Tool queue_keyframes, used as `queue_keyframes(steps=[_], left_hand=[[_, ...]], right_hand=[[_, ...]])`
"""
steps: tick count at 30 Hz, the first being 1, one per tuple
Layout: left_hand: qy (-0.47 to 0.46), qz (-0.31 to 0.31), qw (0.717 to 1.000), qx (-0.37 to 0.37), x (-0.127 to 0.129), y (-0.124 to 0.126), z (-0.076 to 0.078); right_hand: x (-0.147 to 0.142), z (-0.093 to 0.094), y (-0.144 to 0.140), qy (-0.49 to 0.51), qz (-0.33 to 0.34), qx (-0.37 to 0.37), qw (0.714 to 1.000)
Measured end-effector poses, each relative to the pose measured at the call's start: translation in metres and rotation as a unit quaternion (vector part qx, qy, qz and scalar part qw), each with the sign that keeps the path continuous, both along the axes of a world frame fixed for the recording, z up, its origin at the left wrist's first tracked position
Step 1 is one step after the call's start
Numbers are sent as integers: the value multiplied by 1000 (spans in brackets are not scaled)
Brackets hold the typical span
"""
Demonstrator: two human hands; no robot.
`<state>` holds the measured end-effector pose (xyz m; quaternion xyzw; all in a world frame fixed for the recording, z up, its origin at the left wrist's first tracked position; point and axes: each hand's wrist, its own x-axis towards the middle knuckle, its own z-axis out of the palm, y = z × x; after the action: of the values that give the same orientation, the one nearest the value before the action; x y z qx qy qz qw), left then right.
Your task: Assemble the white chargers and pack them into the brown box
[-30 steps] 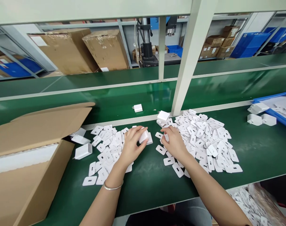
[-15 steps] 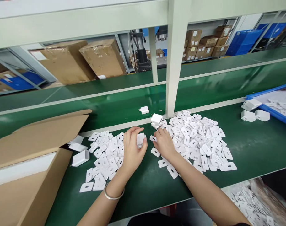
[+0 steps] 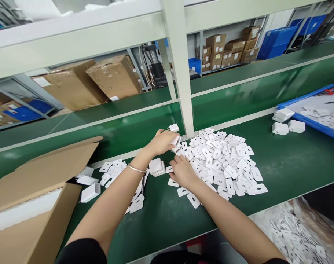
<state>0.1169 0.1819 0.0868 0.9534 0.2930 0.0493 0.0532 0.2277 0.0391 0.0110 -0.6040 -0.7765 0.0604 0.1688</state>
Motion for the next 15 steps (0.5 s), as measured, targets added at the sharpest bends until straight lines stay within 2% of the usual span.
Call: queue_keyframes(steps=[3,7,9,11,13,15], left_hand=[[-149,23,989,2,-8,-19,1],[-375,-5,921,-105,-25,-72,-1],[-431,-1,895,-116,-34,-99,-4],[-461,35,881,-97,-43,-120,-8],[-478,74,873,-71,-50,-133,-16],[-492,99,864,-45,-56,-138,-26]], right_hand=[[1,1,1,12,-7,2,1000],[2,6,3,39,-36,17,998],[3,10,3,51,-62,27,996],[4,15,2,75,-87,50,992],[6,21,1,139,-101,105,980],[6,28,-3,231,-96,173,953]])
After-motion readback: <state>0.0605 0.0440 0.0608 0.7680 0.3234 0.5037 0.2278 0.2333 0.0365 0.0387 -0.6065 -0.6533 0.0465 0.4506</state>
